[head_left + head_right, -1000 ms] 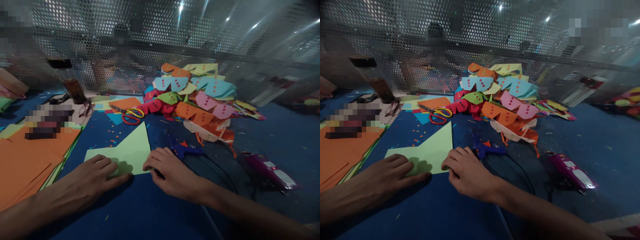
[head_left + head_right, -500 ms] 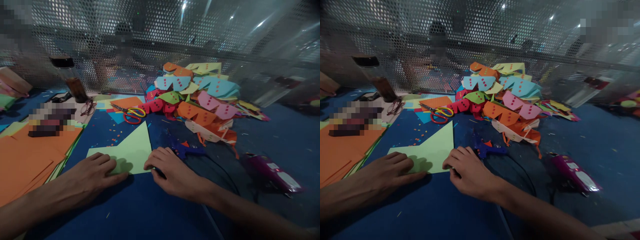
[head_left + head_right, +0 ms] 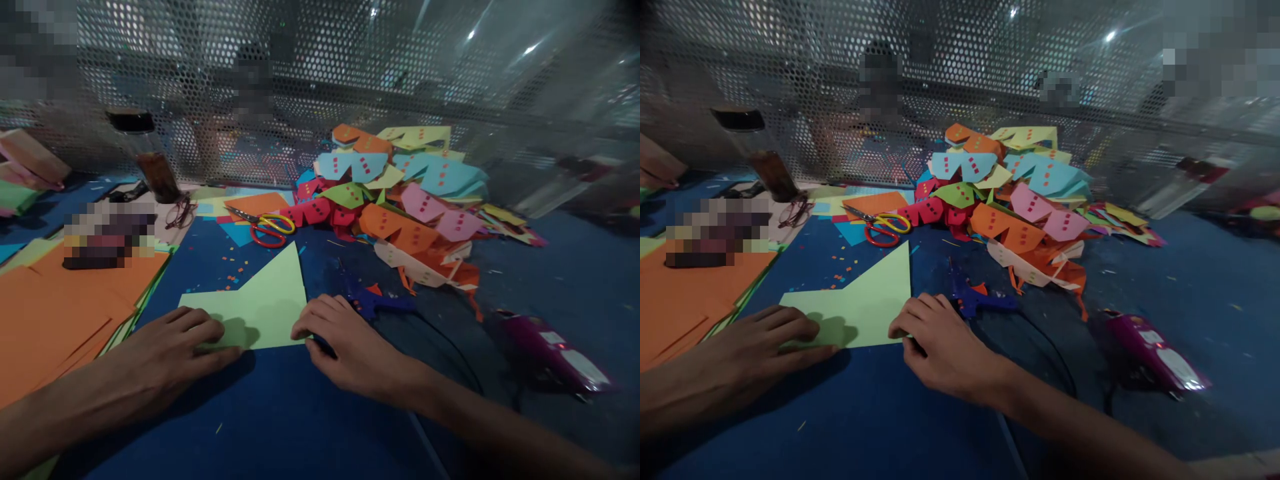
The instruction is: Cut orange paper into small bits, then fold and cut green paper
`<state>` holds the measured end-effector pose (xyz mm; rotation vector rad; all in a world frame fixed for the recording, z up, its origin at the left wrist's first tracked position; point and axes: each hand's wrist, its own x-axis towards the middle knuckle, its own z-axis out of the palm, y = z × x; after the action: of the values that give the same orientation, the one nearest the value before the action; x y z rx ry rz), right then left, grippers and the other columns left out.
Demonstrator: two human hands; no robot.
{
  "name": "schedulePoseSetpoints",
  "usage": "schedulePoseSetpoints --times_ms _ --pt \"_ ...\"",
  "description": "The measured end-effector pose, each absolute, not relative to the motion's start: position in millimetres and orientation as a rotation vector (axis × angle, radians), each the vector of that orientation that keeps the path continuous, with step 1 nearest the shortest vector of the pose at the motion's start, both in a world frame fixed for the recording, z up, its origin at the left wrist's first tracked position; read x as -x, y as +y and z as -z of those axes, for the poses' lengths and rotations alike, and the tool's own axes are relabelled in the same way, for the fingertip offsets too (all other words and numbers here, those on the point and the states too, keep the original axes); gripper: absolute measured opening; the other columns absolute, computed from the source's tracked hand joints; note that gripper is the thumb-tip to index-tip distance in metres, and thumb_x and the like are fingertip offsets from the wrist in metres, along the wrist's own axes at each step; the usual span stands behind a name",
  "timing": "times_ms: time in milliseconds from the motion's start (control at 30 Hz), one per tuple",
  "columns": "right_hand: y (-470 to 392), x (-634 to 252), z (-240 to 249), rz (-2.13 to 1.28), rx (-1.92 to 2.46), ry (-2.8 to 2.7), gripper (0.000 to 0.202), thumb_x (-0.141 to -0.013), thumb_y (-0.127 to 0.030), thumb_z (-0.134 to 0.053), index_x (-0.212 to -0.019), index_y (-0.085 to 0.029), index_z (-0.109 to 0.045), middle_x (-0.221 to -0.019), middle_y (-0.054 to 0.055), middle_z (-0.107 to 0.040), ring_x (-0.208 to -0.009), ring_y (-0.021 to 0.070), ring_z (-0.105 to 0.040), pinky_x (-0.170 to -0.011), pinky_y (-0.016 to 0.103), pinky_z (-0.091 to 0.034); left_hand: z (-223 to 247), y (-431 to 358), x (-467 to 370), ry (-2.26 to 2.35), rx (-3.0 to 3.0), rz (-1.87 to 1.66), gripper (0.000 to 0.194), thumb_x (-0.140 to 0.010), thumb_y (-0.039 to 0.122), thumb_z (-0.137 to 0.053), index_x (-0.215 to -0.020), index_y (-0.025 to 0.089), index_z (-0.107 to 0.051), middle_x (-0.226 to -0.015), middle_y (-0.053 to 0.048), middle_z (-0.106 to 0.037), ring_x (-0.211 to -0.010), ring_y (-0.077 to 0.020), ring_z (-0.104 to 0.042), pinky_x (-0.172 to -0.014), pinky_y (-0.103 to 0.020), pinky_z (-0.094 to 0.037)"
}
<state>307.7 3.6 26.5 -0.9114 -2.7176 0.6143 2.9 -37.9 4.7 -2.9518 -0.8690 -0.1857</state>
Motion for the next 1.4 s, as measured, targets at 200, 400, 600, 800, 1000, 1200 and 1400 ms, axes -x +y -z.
schedulePoseSetpoints --times_ms 200,400,600,800,1000,1200,1400 --pt "3.3 -307.8 -26.9 -0.603 0.929 -2.722 0.023 -0.083 -0.006 -0.051 -0.098 -0.021 -0.061 -0.102 0.004 -0.063 -0.097 0.0196 -0.049 -0.085 0.035 -0.032 -4.7 -44.6 2.8 -0.968 2.902 0.226 0.042 -0.089 0.009 -0.044 -0.123 0.029 -0.058 -0.100 -0.006 -0.065 -0.090 -0.0241 -0.055 -0.078 -0.038 -0.042" --pt "3.5 -307.9 -26.6 -0.613 0.924 -2.718 0.024 -0.083 -0.006 -0.050 -0.098 -0.021 -0.061 -0.102 0.004 -0.063 -0.097 0.0193 -0.049 -0.085 0.035 -0.032 -0.8 -46.6 15.4 -0.921 2.878 0.229 0.043 -0.089 0.010 -0.042 -0.125 0.027 -0.058 -0.106 -0.008 -0.066 -0.095 -0.0256 -0.056 -0.078 -0.039 -0.043" --pt "4.0 -307.7 -26.2 -0.610 0.929 -2.712 0.024 -0.084 -0.007 -0.049 -0.098 -0.021 -0.062 -0.102 0.005 -0.063 -0.097 0.0197 -0.050 -0.085 0.036 -0.033 1.2 -55.4 21.3 -1.048 2.844 0.301 0.042 -0.090 0.011 -0.040 -0.122 0.030 -0.061 -0.109 -0.006 -0.067 -0.097 -0.0255 -0.057 -0.080 -0.040 -0.043" --pt "3.5 -307.4 -27.4 -0.623 0.934 -2.712 0.023 -0.084 -0.006 -0.050 -0.097 -0.021 -0.061 -0.102 0.004 -0.063 -0.097 0.0196 -0.049 -0.084 0.035 -0.033 -0.4 -61.8 25.6 -1.135 2.810 0.338 0.043 -0.090 0.010 -0.041 -0.122 0.032 -0.062 -0.110 -0.006 -0.067 -0.101 -0.0252 -0.058 -0.081 -0.041 -0.048" --pt "3.6 -307.9 -26.2 -0.617 0.926 -2.706 0.024 -0.084 -0.005 -0.050 -0.098 -0.021 -0.061 -0.102 0.004 -0.063 -0.097 0.0194 -0.049 -0.084 0.035 -0.033 -1.6 -59.8 40.5 -1.045 2.846 0.258 0.049 -0.086 0.008 -0.047 -0.126 0.032 -0.060 -0.113 -0.006 -0.068 -0.100 -0.0255 -0.061 -0.076 -0.039 -0.053" --pt "3.9 -308.2 -26.3 -0.621 0.930 -2.708 0.023 -0.083 -0.006 -0.052 -0.097 -0.021 -0.061 -0.102 0.003 -0.062 -0.097 0.0192 -0.049 -0.084 0.034 -0.033 4.4 -63.0 55.2 -1.006 2.789 0.232 0.048 -0.086 0.011 -0.049 -0.127 0.033 -0.059 -0.119 -0.006 -0.066 -0.103 -0.0255 -0.060 -0.074 -0.038 -0.054" --pt "3.9 -308.4 -26.1 -0.643 0.928 -2.698 0.024 -0.084 -0.006 -0.049 -0.098 -0.021 -0.060 -0.102 0.004 -0.062 -0.097 0.0196 -0.049 -0.085 0.035 -0.032 6.4 -69.5 60.7 -1.081 2.757 0.261 0.044 -0.089 0.012 -0.045 -0.123 0.035 -0.061 -0.120 -0.002 -0.066 -0.104 -0.0228 -0.059 -0.078 -0.036 -0.055"
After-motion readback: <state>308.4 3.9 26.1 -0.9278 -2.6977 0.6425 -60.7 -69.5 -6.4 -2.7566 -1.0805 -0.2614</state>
